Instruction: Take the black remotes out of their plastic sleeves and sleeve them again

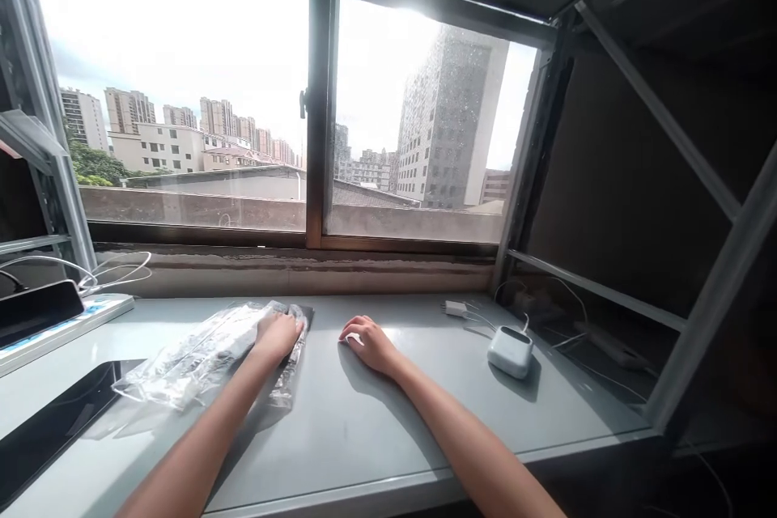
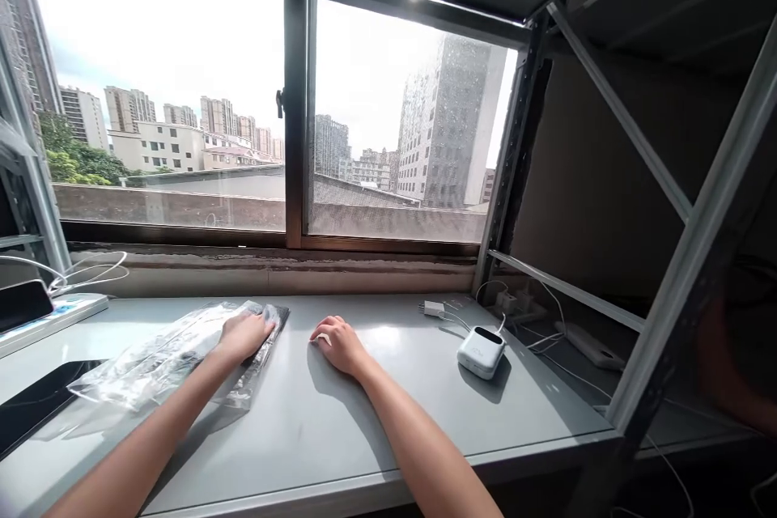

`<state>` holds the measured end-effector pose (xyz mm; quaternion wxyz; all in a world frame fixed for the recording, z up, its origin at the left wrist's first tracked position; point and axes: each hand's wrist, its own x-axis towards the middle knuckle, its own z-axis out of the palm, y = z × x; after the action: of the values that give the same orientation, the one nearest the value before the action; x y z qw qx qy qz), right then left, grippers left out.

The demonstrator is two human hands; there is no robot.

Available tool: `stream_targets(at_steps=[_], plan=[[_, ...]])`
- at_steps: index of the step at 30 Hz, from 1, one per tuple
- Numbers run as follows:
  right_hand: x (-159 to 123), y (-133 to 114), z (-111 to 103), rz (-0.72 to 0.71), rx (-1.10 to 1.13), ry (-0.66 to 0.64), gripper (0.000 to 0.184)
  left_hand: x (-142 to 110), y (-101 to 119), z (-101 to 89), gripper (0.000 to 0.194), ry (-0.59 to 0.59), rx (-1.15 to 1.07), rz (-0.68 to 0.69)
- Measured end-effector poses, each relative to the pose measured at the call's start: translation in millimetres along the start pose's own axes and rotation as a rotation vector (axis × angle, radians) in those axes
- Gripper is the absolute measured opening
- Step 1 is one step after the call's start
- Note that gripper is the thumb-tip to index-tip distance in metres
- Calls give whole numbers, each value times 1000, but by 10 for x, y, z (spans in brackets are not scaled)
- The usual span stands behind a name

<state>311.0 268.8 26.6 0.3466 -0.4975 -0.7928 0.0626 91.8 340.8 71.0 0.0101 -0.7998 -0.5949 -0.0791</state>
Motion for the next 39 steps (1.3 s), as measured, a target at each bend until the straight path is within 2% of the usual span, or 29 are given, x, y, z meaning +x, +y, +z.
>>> stream_targets(at_steps=[4,8,11,15,19,26,33,36,39], plan=[[33,68,6,62,102,19,26,-26,99,17,50,-4,47,-41],[46,77,-8,57,91,22,28,36,-30,31,42,4,-80,-114],[59,64,-14,52,51,-13,27,164,-150,132,40,35,-194,-139],[93,71,-6,80,25,-11,25,355,-234,291,52,124,-392,-183],[115,86,1,92,41,7,25,429,-251,329,49,123,-344,-118],[109,72,0,79,72,54,28,328,-226,280,42,62,-318,-14],[88,71,34,-2,28,53,30,277,-237,297,39,156,-405,-30],[72,15,-7,-86,-31,193,30,263,-246,312,35,165,-558,-125],[49,-66,-87,-137,-45,386,26,257,-249,369,31,81,-843,-257]])
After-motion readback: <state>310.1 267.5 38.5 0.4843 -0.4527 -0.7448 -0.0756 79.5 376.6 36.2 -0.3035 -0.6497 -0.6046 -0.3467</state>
